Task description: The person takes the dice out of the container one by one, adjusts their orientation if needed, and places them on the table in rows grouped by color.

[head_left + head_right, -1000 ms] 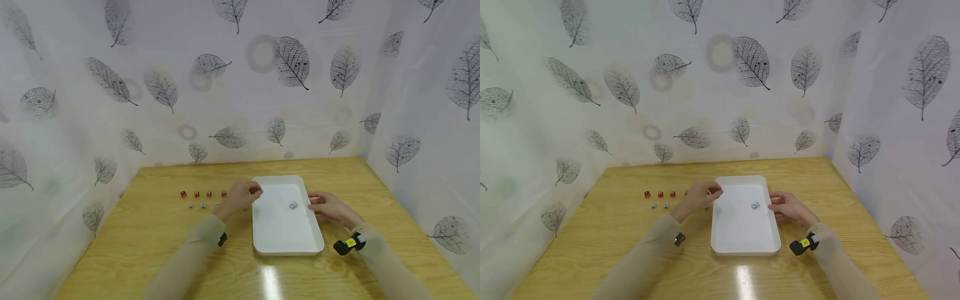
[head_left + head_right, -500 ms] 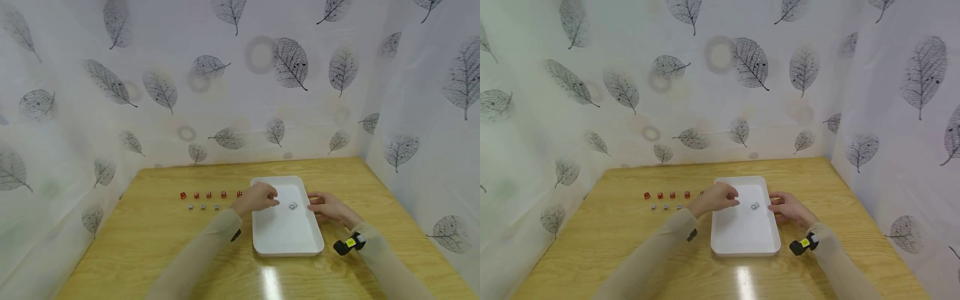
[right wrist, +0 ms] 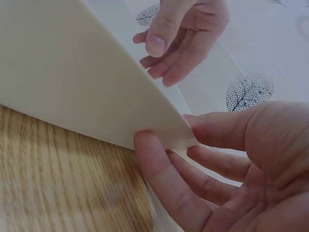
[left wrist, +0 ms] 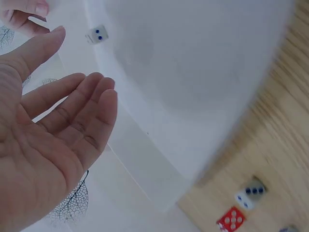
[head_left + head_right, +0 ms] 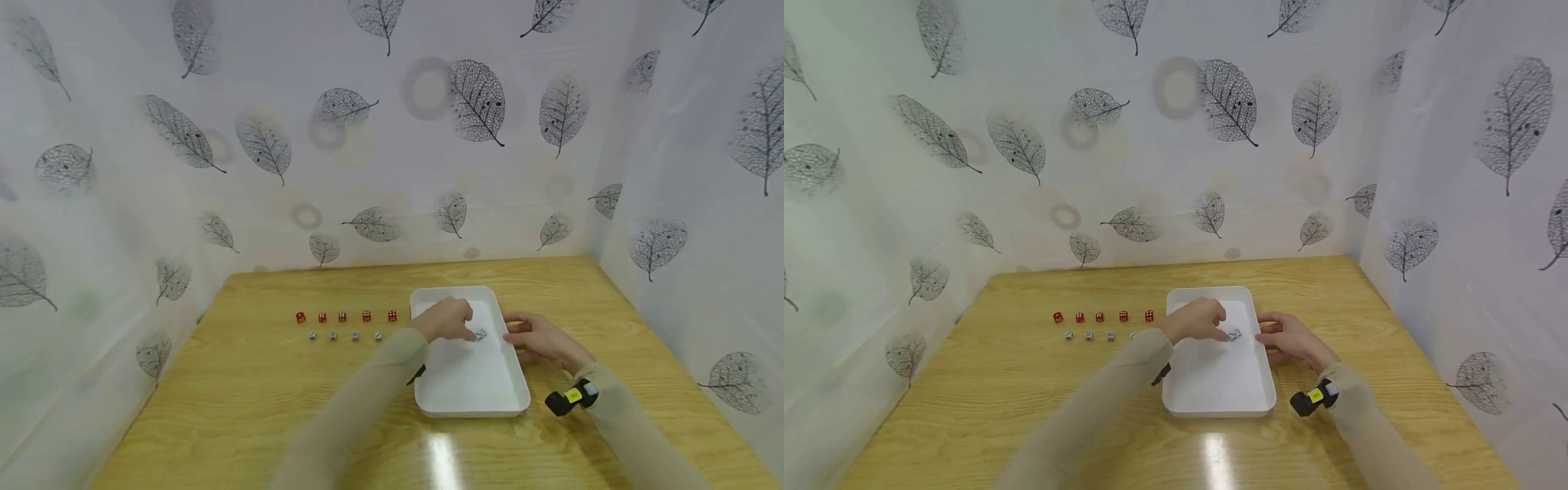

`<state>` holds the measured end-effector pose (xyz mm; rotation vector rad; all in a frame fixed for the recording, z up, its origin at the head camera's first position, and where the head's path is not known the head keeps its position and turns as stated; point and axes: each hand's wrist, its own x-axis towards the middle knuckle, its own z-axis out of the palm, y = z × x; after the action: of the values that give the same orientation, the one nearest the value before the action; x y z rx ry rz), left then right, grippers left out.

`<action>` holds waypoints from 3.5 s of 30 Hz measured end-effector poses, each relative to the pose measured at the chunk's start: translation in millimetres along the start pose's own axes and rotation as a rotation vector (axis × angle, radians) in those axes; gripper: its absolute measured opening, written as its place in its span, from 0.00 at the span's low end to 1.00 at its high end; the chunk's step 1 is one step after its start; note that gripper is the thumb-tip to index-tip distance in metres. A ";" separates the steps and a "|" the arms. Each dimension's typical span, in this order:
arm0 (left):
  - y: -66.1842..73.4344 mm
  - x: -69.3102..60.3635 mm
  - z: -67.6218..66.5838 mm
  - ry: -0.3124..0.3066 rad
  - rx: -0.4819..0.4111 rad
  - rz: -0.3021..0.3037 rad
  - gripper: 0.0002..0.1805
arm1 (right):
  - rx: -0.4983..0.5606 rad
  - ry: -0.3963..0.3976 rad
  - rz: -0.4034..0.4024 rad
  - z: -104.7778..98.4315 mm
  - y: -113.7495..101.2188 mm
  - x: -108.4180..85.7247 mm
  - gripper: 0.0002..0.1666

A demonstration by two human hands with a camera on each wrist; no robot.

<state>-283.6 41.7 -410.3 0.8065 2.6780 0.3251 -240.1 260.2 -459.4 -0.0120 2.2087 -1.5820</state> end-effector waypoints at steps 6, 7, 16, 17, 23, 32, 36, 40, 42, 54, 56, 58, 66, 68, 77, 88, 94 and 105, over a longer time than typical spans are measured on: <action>10.4 8.8 5.1 0.009 -0.051 -0.068 0.18 | 0.007 -0.006 -0.005 -1.3 -1.8 -0.6 0.38; 11.7 9.7 6.3 0.011 -0.062 -0.088 0.18 | 0.004 -0.012 -0.008 -1.4 -2.3 -0.9 0.38; 19.2 18.2 22.4 0.001 -0.084 -0.229 0.21 | 0.008 -0.023 -0.007 -0.3 -4.1 -2.6 0.39; 19.4 19.4 23.4 -0.002 -0.080 -0.235 0.21 | 0.011 -0.018 -0.002 -0.1 -4.3 -2.3 0.38; 17.3 24.8 27.1 0.020 -0.095 -0.238 0.17 | -0.004 -0.005 0.006 -1.3 -3.7 -0.2 0.38; 11.6 25.5 31.4 0.063 -0.218 -0.200 0.10 | 0.007 -0.024 -0.029 0.1 -0.8 -1.2 0.38; 8.1 25.4 29.4 0.065 -0.230 -0.183 0.07 | -0.002 -0.025 -0.032 0.2 -1.4 -1.1 0.38; 4.1 25.0 25.8 0.083 -0.218 -0.129 0.04 | -0.010 -0.013 -0.022 -0.4 -2.0 -0.9 0.37; 2.4 23.9 23.6 0.087 -0.223 -0.106 0.02 | -0.011 -0.008 -0.018 -0.4 -2.4 -1.2 0.37; -8.2 11.1 8.3 0.170 -0.470 0.041 0.05 | -0.012 -0.013 -0.003 0.2 -6.1 -3.5 0.38; -10.6 8.4 6.9 0.190 -0.495 0.056 0.07 | -0.008 -0.018 -0.009 0.0 -4.9 -2.6 0.38; -12.7 4.6 4.9 0.206 -0.512 0.067 0.09 | -0.004 -0.010 -0.007 0.0 -4.3 -1.6 0.37; -25.8 -13.0 1.0 0.241 -0.610 0.083 0.10 | -0.041 0.009 0.014 0.6 -2.1 -0.7 0.38; -30.5 -17.4 0.7 0.249 -0.631 0.078 0.10 | -0.037 0.007 0.014 0.5 -2.3 -1.2 0.38; -50.9 -33.2 -1.6 0.324 -0.770 0.074 0.09 | -0.016 -0.014 -0.013 0.2 -2.9 -2.0 0.39; -79.7 -56.1 -4.7 0.362 -0.795 0.056 0.12 | -0.014 -0.023 -0.020 1.6 -5.2 -5.2 0.38; -98.1 -67.0 -1.4 0.373 -0.747 0.091 0.13 | -0.028 -0.008 -0.011 0.6 -2.7 -2.6 0.39; -122.4 -89.3 -1.3 0.378 -0.784 0.051 0.14 | -0.038 0.001 -0.005 -0.8 -4.2 -1.1 0.38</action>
<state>-274.1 -108.8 -425.0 0.5886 2.4841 1.5414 -240.3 259.7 -455.1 -0.0277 2.2400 -1.5430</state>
